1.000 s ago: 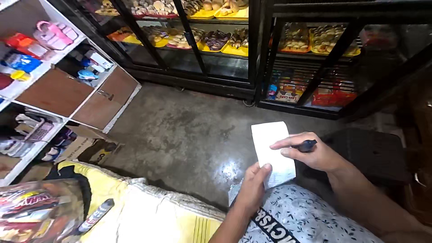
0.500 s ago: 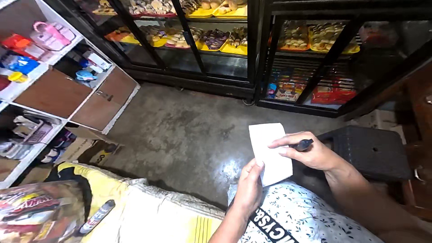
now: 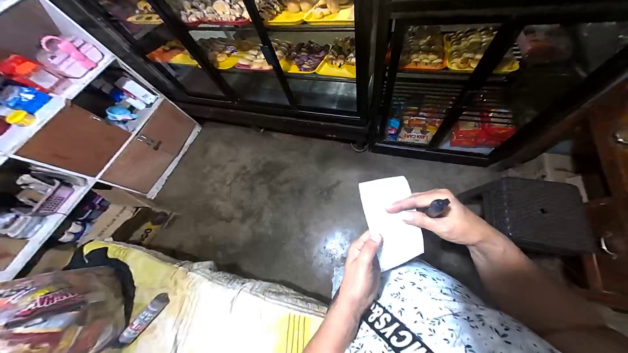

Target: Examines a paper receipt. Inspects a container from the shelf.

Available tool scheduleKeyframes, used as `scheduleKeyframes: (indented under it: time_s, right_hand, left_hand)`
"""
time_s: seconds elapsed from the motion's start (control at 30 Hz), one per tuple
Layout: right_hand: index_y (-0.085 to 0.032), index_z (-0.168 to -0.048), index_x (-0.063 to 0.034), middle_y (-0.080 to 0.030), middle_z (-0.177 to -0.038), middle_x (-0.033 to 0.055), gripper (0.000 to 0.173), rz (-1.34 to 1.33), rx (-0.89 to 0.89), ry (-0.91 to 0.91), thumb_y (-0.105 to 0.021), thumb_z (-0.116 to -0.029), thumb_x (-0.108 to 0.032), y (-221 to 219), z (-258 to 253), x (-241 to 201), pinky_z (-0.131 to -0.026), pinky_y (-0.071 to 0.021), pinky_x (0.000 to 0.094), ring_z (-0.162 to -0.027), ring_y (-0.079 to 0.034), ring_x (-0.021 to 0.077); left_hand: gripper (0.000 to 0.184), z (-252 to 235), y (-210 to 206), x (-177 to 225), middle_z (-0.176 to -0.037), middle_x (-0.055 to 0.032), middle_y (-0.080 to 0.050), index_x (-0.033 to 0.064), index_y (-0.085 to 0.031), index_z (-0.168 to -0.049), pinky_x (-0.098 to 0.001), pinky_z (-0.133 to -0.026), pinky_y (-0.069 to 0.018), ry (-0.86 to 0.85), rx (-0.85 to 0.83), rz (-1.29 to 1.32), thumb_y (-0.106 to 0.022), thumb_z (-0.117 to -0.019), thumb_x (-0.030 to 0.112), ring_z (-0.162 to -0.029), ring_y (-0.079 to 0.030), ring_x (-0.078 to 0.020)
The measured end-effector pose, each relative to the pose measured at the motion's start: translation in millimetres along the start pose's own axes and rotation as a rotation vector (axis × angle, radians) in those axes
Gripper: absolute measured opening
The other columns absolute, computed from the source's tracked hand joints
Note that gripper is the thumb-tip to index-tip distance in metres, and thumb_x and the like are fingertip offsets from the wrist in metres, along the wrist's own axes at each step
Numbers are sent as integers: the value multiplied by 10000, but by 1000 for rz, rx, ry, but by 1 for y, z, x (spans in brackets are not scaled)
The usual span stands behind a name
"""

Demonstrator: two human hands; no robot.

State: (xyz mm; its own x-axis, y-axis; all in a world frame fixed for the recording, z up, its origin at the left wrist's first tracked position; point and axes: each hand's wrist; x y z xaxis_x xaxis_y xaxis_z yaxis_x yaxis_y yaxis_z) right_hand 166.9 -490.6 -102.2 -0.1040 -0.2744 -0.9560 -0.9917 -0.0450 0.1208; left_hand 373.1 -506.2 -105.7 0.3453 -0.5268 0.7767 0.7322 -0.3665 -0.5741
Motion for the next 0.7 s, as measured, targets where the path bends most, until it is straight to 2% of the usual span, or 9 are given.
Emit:
scheduleKeyframes:
  time_s: [0.17, 0.23, 0.43, 0.57, 0.7]
  right_hand:
    - [-743, -1136, -26, -740, -1044, -80, 233, 17, 13, -16, -610, -987, -147, -2, 1, -1, -753, -503, 99, -847, -605, -106]
    - [-744, -1135, -21, -747, -1067, -68, 230, 3, 15, -7, -611, -984, -133, -2, 2, 0, -778, -519, 110, -883, -629, -92]
    - [-742, -1136, -22, -742, -1047, -75, 230, 11, 15, -12, -614, -986, -140, -3, 3, -2, -743, -504, 100, -837, -606, -103]
    - [-742, -1133, -15, -746, -1059, -67, 227, 8, 12, -11, -609, -984, -121, -3, 3, -3, -778, -520, 108, -876, -629, -90]
    - [-738, -1140, -19, -743, -1064, -69, 231, 9, 9, -18, -610, -983, -131, -3, 4, -5, -762, -512, 103, -858, -618, -98]
  left_hand:
    - [338, 2, 1, -1, -949, -9, -750, 43, -650, -1097, -323, -855, -607, -8, -5, -8, -328, -1049, 131, -894, -727, -98]
    - [342, 2, 2, -2, -947, -16, -753, 42, -659, -1087, -328, -856, -605, -11, -13, 6, -331, -1045, 129, -894, -728, -101]
    - [320, 4, 2, -2, -948, -17, -749, 44, -653, -1079, -322, -854, -606, -14, -16, 7, -348, -1046, 135, -893, -727, -99]
    - [333, 5, 2, -4, -955, -25, -755, 43, -658, -1089, -325, -857, -608, -18, -27, 23, -340, -1055, 138, -894, -732, -107]
    - [327, 6, 0, -4, -953, -18, -748, 44, -645, -1087, -323, -853, -606, -13, -17, 3, -332, -1050, 133, -892, -727, -101]
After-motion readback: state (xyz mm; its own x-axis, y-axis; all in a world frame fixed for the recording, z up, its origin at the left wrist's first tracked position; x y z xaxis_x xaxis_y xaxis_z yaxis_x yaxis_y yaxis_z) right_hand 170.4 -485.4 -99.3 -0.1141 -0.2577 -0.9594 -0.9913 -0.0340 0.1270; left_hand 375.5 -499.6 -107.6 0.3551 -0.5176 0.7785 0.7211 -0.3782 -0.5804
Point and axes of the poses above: each hand's wrist, its own z-axis away from the middle knuckle, its own y-axis out of the back of the hand, x = y × z
